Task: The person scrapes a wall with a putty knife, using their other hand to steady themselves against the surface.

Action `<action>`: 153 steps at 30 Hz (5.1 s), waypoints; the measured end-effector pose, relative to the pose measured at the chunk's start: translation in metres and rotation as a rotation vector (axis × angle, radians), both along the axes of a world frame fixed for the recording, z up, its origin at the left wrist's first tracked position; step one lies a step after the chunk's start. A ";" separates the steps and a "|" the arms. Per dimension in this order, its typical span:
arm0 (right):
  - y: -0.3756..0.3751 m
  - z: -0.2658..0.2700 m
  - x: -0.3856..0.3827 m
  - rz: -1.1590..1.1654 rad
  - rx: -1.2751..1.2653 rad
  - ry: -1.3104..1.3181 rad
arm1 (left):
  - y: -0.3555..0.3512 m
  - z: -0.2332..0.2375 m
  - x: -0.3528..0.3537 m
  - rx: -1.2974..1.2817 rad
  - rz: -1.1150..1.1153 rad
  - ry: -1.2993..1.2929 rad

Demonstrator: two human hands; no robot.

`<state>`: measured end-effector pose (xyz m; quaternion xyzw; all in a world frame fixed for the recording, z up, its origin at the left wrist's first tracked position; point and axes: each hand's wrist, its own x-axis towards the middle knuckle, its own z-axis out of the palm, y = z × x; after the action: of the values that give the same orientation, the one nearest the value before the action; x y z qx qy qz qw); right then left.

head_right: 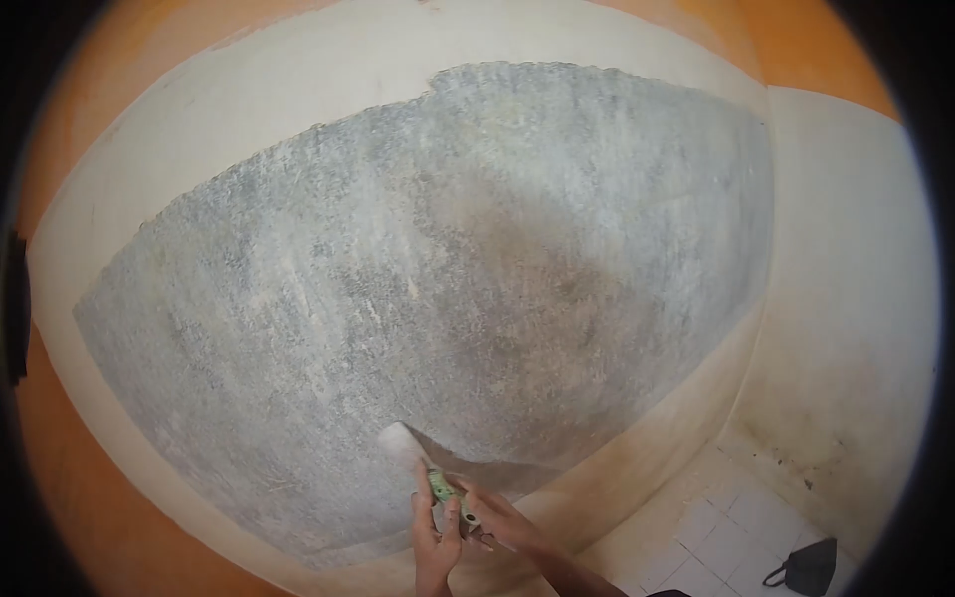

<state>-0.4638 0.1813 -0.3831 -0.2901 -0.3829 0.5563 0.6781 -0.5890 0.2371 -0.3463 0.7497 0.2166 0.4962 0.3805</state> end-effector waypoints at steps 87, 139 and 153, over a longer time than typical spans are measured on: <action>-0.021 0.371 0.039 -1.640 0.040 -1.676 | 0.151 0.156 -0.116 1.330 0.737 0.028; -0.006 0.375 0.053 -1.745 0.078 -1.629 | 0.153 0.145 -0.122 1.339 0.716 0.039; -0.010 0.374 0.051 -1.742 0.115 -1.596 | 0.147 0.147 -0.120 1.319 0.700 0.012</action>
<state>-0.4131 0.1717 -0.0092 -0.6878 -0.3956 -0.4503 0.4095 -0.7089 0.3843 -0.1990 0.7124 0.1021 0.6111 -0.3297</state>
